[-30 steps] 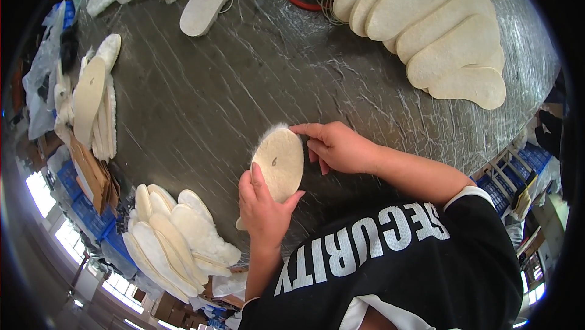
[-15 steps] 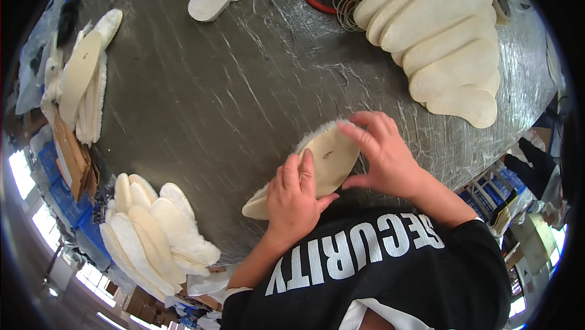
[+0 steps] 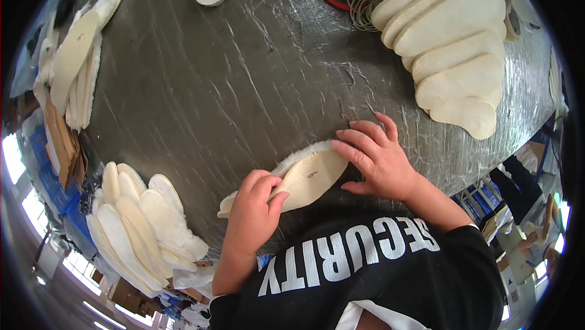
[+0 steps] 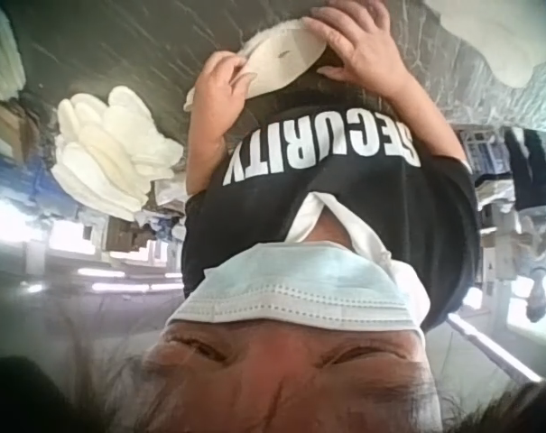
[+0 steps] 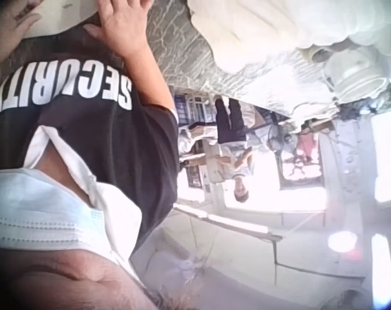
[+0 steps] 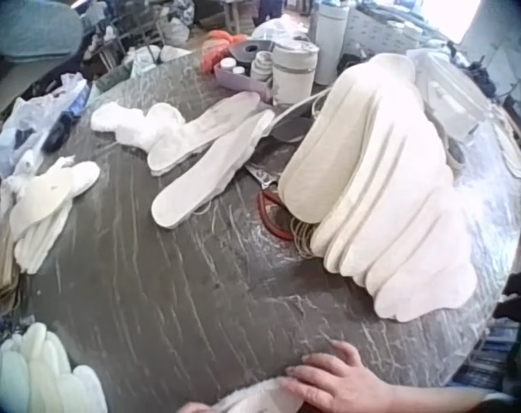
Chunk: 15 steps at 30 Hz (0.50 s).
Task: Manually assembling or pairing shoe insoles with lining material in a factory setting.
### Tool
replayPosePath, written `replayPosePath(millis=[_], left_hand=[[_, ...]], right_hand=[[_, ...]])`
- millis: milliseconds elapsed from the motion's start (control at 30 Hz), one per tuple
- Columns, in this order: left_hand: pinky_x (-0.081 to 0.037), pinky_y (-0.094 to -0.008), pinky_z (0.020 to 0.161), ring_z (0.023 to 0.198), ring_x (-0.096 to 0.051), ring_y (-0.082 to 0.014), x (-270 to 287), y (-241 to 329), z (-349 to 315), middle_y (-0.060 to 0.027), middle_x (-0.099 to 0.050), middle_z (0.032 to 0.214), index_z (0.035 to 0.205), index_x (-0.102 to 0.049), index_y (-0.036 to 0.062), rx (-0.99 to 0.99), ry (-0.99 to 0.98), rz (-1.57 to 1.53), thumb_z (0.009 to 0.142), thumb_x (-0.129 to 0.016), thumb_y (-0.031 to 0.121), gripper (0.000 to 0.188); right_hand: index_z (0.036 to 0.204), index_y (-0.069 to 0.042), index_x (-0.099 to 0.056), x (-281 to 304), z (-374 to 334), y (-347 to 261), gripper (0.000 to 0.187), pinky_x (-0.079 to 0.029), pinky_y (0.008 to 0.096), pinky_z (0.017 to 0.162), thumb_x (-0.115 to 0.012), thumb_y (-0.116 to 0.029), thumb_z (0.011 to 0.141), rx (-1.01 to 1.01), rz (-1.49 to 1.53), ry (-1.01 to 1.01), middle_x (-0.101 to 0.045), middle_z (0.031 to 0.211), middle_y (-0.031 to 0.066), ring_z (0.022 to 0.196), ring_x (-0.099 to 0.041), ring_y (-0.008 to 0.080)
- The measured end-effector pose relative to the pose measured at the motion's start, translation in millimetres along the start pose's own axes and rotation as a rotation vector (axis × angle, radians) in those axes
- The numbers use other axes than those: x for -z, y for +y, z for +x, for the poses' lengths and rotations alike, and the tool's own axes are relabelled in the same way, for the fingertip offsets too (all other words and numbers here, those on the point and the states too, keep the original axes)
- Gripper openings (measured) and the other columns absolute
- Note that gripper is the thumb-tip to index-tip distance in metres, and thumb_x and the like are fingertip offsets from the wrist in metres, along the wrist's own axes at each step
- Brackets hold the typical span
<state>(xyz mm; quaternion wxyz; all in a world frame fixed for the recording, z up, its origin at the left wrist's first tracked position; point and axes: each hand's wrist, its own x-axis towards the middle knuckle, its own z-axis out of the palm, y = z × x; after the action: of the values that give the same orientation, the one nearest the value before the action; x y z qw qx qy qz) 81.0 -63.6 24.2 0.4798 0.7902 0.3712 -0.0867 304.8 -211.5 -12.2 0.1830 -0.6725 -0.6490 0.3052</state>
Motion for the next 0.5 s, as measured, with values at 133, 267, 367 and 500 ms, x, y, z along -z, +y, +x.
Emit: replayPosePath(millis=[133, 267, 367, 500], left_hand=[[-0.05, -0.0318, 0.067, 0.078, -0.062, -0.0244, -5, 2, 7, -0.0128, -0.061, 0.092, 0.093, -0.062, -0.0018, -0.077, 0.026, -0.018, 0.074, -0.07, -0.001, 0.02], [-0.049, -0.032, 0.067, 0.077, -0.061, -0.0256, -12, 3, 17, -0.0132, -0.062, 0.089, 0.093, -0.063, -0.0022, -0.116, 0.041, -0.075, 0.075, -0.069, 0.0, 0.019], [-0.049, -0.0319, 0.066, 0.075, -0.061, -0.0254, -18, 2, 25, -0.0137, -0.062, 0.089, 0.094, -0.064, -0.002, -0.131, 0.055, -0.12, 0.075, -0.069, -0.001, 0.02], [-0.05, -0.0302, 0.065, 0.071, -0.061, -0.0238, -20, 4, 27, -0.0128, -0.062, 0.086, 0.093, -0.061, -0.0023, -0.008, 0.078, -0.155, 0.075, -0.071, 0.001, 0.021]], right_hand=[[0.139, -0.016, -0.041, 0, 16, -13, 0.099, -0.023, 0.0563, 0.108, -0.084, -0.032, 0.052, 0.107, 0.046, -0.058, -0.045, 0.138, 0.0057, 0.128, -0.042, 0.0273], [0.141, -0.014, -0.04, -7, 23, -19, 0.098, -0.029, 0.0519, 0.105, -0.081, -0.032, 0.054, 0.168, 0.006, -0.129, -0.044, 0.139, 0.0055, 0.126, -0.043, 0.0263], [0.14, -0.009, -0.04, -14, 22, -16, 0.098, -0.035, 0.0465, 0.099, -0.08, -0.031, 0.053, 0.171, -0.058, -0.074, -0.046, 0.138, 0.0062, 0.122, -0.046, 0.0258], [0.139, -0.005, -0.04, -11, 22, -12, 0.1, -0.037, 0.0444, 0.095, -0.081, -0.028, 0.05, 0.139, -0.041, -0.094, -0.047, 0.136, 0.0079, 0.12, -0.047, 0.0254]])
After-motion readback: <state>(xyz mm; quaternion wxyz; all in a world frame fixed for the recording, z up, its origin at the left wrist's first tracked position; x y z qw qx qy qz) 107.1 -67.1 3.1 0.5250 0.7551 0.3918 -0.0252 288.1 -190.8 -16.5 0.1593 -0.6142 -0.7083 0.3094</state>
